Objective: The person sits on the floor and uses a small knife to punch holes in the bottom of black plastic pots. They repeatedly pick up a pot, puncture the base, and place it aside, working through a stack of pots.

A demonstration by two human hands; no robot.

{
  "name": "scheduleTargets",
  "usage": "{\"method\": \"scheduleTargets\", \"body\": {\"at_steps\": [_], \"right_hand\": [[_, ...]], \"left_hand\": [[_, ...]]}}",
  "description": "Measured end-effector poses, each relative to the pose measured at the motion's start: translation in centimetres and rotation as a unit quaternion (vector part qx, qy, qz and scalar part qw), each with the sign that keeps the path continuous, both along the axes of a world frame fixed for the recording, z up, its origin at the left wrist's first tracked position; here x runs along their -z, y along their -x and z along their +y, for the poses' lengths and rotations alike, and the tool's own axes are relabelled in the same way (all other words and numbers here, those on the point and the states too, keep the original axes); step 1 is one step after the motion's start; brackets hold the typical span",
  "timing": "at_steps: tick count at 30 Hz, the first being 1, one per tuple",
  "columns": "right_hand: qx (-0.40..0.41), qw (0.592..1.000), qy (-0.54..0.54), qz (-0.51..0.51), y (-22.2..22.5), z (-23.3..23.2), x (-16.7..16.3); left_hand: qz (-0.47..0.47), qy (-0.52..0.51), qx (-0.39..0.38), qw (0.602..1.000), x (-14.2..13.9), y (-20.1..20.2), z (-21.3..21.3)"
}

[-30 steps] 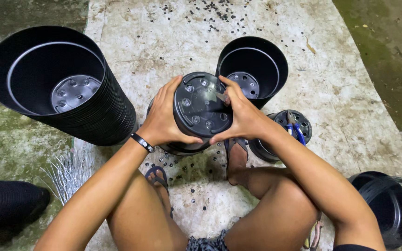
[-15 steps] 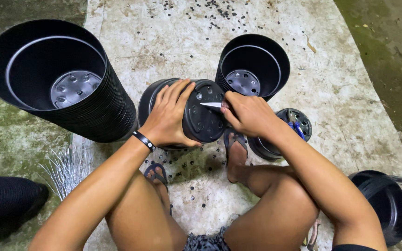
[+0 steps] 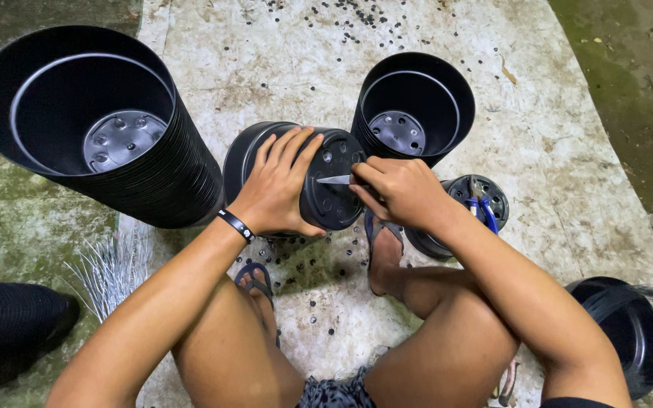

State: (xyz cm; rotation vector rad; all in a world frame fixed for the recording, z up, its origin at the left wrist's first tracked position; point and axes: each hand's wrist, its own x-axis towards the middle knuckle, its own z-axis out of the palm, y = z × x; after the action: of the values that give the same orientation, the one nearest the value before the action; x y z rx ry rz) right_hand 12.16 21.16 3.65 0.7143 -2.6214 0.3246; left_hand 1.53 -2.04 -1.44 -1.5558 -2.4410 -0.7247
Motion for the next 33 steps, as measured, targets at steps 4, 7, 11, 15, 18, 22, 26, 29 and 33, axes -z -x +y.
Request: {"method": "scheduleTargets", "body": {"at_steps": [4,7,11,15,18,22,26,29,33], "right_hand": [[-0.005,0.999,-0.045,0.024,0.1,-0.2,0.2],[-0.005,0.992,-0.111,0.054,0.1,-0.2,0.2],[-0.007,0.983,-0.148,0.104,-0.2,-0.5,-0.1],[-0.019,0.981,-0.162,0.106,-0.3,-0.8,-0.4],[0.003,0.978,-0.18,0.109,-0.3,-1.1,-0.1],[0.049,0.979,-0.18,0.082,-0.5,-1.7,1.1],[0.076,0.99,-0.114,0.014,-0.2,-2.1,2.2],[0.125,0.984,-0.092,-0.085,0.5,-2.5,2.8],[0.108,0.955,0.162,-0.225,1.2,-2.1,2.7]], "left_hand": [[-0.004,0.004,0.006,1.0,-0.1,-0.1,0.1],[-0.007,-0.004,0.014,1.0,-0.1,-0.2,0.1],[-0.024,-0.006,0.023,0.999,-0.1,-0.2,0.0],[-0.031,0.001,0.019,0.999,0.0,-0.2,0.1],[-0.015,0.005,0.016,1.0,-0.2,-0.1,0.0],[0.054,0.01,0.003,0.999,-0.7,-0.4,0.0],[0.11,0.038,-0.024,0.993,-1.2,-0.5,-0.1],[0.147,0.047,-0.024,0.988,-1.5,-0.3,-0.1],[0.183,0.033,-0.02,0.982,-1.4,-0.2,-0.3]]}}
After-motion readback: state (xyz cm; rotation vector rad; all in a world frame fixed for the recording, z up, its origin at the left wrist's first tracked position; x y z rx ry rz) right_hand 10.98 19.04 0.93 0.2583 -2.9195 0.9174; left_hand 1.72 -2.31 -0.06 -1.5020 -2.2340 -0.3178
